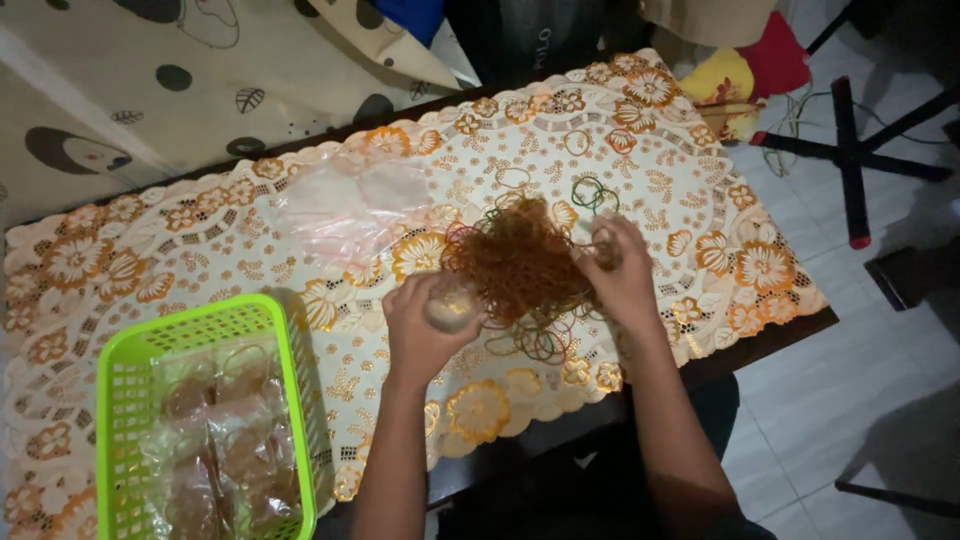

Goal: Package rubber bands into small plastic bags and place them in a basket

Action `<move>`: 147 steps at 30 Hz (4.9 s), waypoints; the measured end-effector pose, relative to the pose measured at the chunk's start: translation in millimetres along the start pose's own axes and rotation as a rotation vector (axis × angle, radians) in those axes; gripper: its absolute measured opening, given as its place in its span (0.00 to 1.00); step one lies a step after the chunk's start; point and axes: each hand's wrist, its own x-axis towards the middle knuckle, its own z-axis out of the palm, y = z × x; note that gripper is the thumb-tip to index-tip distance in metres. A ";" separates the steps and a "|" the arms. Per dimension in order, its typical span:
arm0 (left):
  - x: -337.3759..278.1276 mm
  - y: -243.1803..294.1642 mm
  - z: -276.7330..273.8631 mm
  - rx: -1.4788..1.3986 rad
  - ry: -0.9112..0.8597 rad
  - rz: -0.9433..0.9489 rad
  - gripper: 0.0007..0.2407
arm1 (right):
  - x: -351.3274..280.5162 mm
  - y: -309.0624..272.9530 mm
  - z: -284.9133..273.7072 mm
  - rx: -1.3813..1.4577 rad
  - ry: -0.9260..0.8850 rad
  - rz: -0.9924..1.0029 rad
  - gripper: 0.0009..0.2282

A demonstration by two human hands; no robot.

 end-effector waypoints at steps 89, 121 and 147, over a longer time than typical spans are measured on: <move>8.1 -44.7 -15.4 -0.030 0.251 -0.108 0.27 | -76.6 95.4 120.2 -0.411 -0.608 -1.030 0.33; -5.3 -3.7 0.6 -0.010 -0.054 -0.037 0.26 | -15.5 38.1 30.8 -0.445 -0.199 -0.212 0.35; -5.3 -2.8 -0.1 0.011 0.009 0.009 0.22 | 31.9 66.2 -21.2 -0.410 -0.157 -0.089 0.24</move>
